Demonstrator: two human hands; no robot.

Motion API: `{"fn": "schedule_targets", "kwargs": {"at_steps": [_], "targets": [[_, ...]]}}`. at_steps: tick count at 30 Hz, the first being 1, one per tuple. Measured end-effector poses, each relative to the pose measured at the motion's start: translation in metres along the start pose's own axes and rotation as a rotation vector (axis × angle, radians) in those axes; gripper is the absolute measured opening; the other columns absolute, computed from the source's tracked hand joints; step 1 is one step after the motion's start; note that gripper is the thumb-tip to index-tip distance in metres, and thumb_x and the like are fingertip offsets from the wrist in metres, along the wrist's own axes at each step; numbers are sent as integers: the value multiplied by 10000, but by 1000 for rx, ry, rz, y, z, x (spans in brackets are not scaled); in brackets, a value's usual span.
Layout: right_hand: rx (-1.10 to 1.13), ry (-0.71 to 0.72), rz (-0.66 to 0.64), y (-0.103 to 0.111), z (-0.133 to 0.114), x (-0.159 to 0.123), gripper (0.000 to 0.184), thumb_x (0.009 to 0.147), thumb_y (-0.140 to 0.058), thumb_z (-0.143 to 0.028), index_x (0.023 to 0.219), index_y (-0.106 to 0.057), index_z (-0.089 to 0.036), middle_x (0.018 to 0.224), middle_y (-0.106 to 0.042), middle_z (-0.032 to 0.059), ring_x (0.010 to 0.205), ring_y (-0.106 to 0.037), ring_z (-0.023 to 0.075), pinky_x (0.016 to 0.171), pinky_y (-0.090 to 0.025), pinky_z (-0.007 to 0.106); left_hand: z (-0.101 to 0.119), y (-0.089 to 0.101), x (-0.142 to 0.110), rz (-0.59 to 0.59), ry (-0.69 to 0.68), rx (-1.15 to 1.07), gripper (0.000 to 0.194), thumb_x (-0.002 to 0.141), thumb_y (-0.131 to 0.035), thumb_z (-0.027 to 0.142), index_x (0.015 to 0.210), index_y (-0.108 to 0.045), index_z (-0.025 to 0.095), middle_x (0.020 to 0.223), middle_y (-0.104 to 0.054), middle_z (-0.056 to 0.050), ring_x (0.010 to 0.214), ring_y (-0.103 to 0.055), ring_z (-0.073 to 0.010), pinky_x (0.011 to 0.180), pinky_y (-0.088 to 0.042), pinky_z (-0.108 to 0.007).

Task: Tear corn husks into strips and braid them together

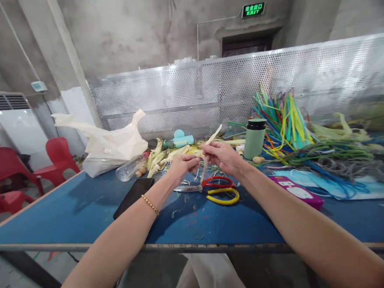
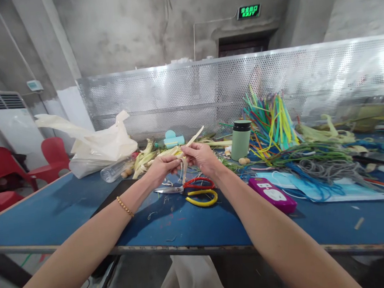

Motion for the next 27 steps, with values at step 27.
{"fn": "schedule_targets", "kwargs": {"at_steps": [27], "targets": [[-247, 160, 173, 7, -15, -2, 306, 649, -755, -413, 696, -626, -140, 556, -594, 8, 447, -502, 90, 384, -402, 210, 8, 0, -2, 122, -47, 33, 215, 688, -734, 292, 796, -725, 106, 690, -689, -75, 514, -533, -95, 514, -345, -240]]}}
Point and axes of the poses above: each hand's wrist, its own x-axis towards the middle knuckle, its own y-axis out of the back of the hand, z = x × y, the point moved 3 cm from there along x, towards the middle knuckle
